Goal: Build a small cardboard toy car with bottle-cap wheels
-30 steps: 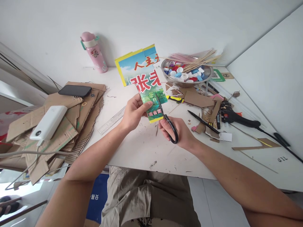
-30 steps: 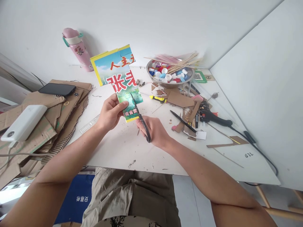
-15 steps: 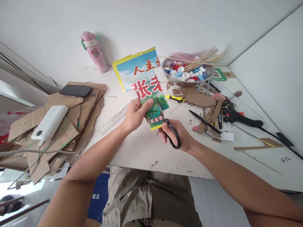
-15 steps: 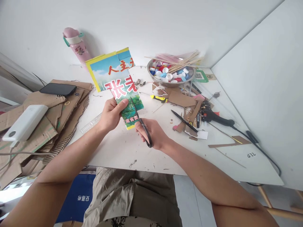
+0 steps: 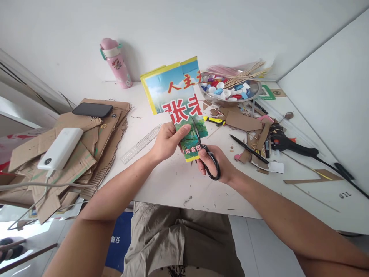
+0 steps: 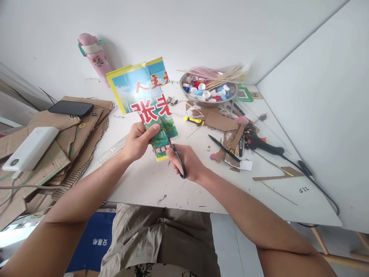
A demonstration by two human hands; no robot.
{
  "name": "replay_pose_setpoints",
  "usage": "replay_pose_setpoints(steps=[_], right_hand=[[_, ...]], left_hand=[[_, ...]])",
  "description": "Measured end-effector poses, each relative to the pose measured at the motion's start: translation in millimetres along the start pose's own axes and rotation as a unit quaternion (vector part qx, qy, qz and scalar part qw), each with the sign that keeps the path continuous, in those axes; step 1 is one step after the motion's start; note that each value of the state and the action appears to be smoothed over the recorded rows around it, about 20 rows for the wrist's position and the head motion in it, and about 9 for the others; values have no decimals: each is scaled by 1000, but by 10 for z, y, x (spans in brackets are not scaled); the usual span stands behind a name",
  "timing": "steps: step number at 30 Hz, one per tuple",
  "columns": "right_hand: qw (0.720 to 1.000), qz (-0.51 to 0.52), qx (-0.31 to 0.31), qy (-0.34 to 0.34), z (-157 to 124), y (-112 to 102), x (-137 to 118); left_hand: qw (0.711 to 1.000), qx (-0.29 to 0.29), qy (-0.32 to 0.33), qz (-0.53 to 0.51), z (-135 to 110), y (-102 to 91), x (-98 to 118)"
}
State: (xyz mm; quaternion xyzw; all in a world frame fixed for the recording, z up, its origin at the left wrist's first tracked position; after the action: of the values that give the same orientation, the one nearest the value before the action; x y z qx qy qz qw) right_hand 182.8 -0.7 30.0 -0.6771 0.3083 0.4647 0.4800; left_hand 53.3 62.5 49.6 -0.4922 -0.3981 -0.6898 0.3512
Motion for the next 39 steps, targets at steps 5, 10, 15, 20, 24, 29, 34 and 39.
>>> replay_pose_setpoints(steps=[5, 10, 15, 20, 24, 29, 34, 39], right_hand=[[1000, 13, 8, -18, 3, -22, -10], [1000, 13, 13, -11, 4, -19, 45], [1000, 0, 7, 0, 20, -8, 80], [1000, -3, -2, 11, 37, 11, 50], [1000, 22, 1, 6, 29, -4, -16], [999, 31, 12, 0, 8, -46, 4], [999, 41, 30, 20, 4, -30, 71], [998, 55, 27, 28, 19, -11, 42]], left_hand=[[999, -30, -34, 10, -38, 77, 5], [999, -26, -45, 15, -53, 67, 44], [999, 4, -40, 5, -30, 35, -16], [997, 82, -5, 2, -3, -97, -61], [999, 37, -19, 32, -29, -30, -40], [999, -11, -30, 38, -81, 93, 20], [999, -11, -31, 35, -85, 88, 22], [999, -13, -32, 36, -81, 85, 1]])
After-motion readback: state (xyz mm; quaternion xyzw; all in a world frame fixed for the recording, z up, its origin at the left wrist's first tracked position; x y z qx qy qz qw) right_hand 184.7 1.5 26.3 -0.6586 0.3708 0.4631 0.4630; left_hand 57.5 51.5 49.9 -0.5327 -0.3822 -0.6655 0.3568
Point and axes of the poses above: each hand's wrist, its own z-axis towards the middle knuckle, its own y-axis out of the palm, x = y × z, the point moved 7 cm from there along z, towards the middle knuckle, and after that the axes turned 11 degrees about -z, right-handed, at the moved point
